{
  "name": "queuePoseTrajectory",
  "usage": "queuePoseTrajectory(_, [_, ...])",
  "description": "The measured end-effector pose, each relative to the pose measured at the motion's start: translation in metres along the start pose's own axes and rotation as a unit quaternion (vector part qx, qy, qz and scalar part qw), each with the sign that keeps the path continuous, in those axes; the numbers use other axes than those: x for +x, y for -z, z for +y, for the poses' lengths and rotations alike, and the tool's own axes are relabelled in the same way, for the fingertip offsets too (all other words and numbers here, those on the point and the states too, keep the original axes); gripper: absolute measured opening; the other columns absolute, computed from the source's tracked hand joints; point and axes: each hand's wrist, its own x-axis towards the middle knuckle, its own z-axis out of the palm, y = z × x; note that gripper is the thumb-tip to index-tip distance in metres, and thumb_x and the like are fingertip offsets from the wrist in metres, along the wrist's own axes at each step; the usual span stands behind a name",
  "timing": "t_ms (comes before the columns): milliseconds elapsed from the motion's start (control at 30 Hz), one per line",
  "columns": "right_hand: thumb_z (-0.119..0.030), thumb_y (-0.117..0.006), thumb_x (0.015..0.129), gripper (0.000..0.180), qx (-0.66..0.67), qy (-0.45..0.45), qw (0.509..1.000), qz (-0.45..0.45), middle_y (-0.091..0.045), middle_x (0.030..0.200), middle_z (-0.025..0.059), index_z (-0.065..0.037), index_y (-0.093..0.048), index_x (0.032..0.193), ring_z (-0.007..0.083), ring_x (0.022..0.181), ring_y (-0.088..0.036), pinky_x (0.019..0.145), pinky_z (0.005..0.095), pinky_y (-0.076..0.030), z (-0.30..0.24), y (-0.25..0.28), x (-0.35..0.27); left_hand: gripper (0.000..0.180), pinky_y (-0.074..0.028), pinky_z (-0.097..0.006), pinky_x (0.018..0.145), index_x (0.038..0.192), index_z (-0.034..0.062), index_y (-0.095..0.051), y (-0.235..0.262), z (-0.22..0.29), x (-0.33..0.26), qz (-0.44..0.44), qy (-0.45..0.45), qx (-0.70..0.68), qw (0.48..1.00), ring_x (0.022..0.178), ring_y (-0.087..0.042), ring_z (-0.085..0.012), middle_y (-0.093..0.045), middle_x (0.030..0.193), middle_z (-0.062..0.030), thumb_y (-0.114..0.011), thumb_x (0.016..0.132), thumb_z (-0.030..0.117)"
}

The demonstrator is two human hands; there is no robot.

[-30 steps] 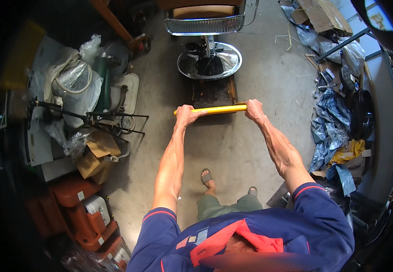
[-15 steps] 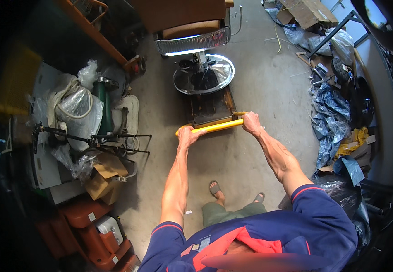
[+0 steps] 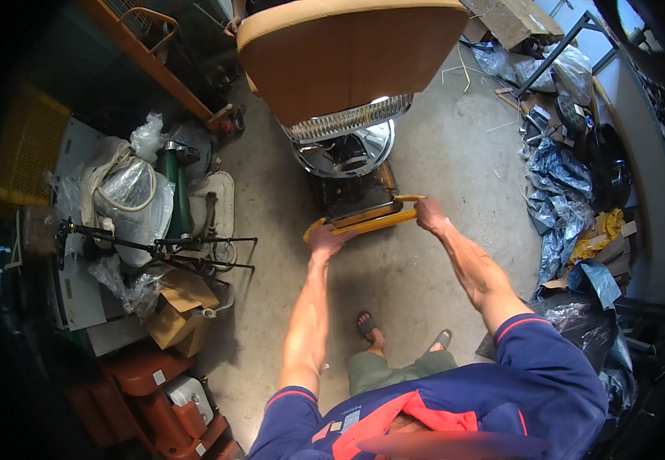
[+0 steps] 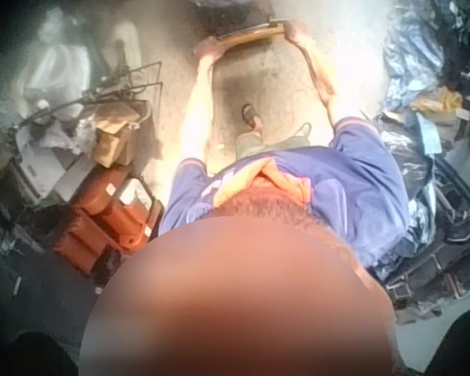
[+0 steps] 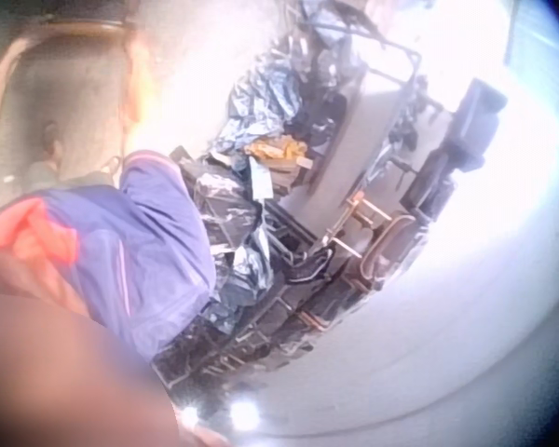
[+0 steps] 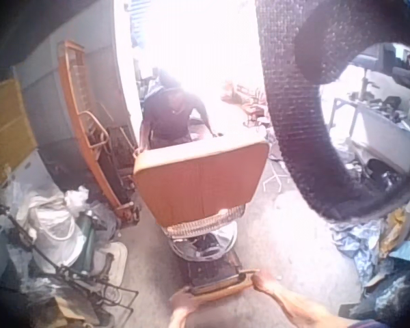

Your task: The person removes a white sack from a yellow hand truck, then pulls the empty hand truck through a cluttered workshop. They place a brown salon chair onto the hand truck and move it to a new location.

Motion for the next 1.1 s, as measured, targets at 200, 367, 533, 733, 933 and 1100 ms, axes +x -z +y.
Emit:
queuePoseTrajectory(200, [-0.009, -0.065, 0.070, 0.012, -0.010, 0.024, 1.000, -0.013, -0.069, 0.085, 0.0149, -0.008, -0.072, 0.079, 0.0347, 0.089, -0.067, 0.073, 0.0512, -0.051, 0.020, -0.012, -0.050, 0.069, -0.053, -0.042, 0.079, 0.081, 0.0018, -0.074, -0.041, -0.001, -0.040, -0.061, 0.072, -0.023, 0.995, 0.082, -0.069, -0.0326, -0.072, 0.078, -0.0175, -0.081, 0.060, 0.067])
queuePoseTrajectory(367, [-0.008, -0.064, 0.072, 0.010, -0.012, 0.015, 0.999, -0.046, -0.068, 0.085, 0.0187, -0.005, -0.071, 0.077, 0.0362, 0.095, -0.064, 0.082, 0.0503, -0.047, 0.017, -0.040, -0.123, 0.068, -0.053, -0.042, 0.082, 0.083, 0.0011, -0.074, -0.087, -0.022, -0.106, -0.039, 0.054, -0.032, 0.997, 0.083, -0.068, -0.0334, -0.071, 0.079, -0.0188, -0.081, 0.061, 0.065])
queuePoseTrajectory(533, [-0.009, -0.063, 0.075, 0.011, 0.022, 0.017, 1.000, -0.006, -0.069, 0.088, 0.0192, -0.004, -0.072, 0.080, 0.0363, 0.097, -0.065, 0.084, 0.0528, -0.047, 0.022, -0.056, -0.139, 0.070, -0.052, -0.042, 0.084, 0.088, 0.0015, -0.075, -0.097, -0.015, -0.122, -0.028, 0.057, 0.000, 0.998, 0.083, -0.068, -0.0330, -0.072, 0.081, -0.0185, -0.080, 0.061, 0.066])
queuePoseTrajectory(733, [-0.011, -0.062, 0.078, 0.014, 0.025, -0.005, 1.000, 0.014, -0.069, 0.095, 0.0209, -0.003, -0.073, 0.084, 0.0373, 0.098, -0.066, 0.083, 0.0554, -0.050, 0.030, -0.063, -0.153, 0.064, -0.051, -0.043, 0.084, 0.087, -0.0012, -0.073, -0.128, -0.026, -0.145, 0.044, 0.025, -0.068, 0.996, 0.090, -0.065, -0.0345, -0.070, 0.080, -0.0210, -0.084, 0.063, 0.057])
queuePoseTrajectory(933, [-0.009, -0.063, 0.075, 0.013, 0.033, 0.038, 0.996, 0.080, -0.070, 0.082, 0.0232, -0.003, -0.073, 0.081, 0.0400, 0.080, -0.070, 0.071, 0.0532, -0.055, 0.037, -0.072, -0.182, 0.070, -0.034, -0.050, 0.105, 0.117, 0.0029, -0.067, -0.179, -0.042, -0.171, 0.129, -0.045, 0.031, 0.990, 0.121, -0.042, -0.0393, -0.055, 0.122, -0.0218, -0.073, 0.077, 0.060])
queuePoseTrajectory(1100, [-0.012, -0.063, 0.078, 0.014, 0.042, 0.041, 0.995, 0.085, -0.070, 0.083, 0.0225, -0.004, -0.073, 0.083, 0.0395, 0.081, -0.070, 0.072, 0.0525, -0.055, 0.049, -0.085, -0.222, 0.063, -0.033, -0.048, 0.105, 0.115, 0.0078, -0.069, -0.198, -0.036, -0.213, 0.126, -0.059, 0.022, 0.990, 0.117, -0.044, -0.0384, -0.060, 0.114, -0.0198, -0.071, 0.080, 0.059])
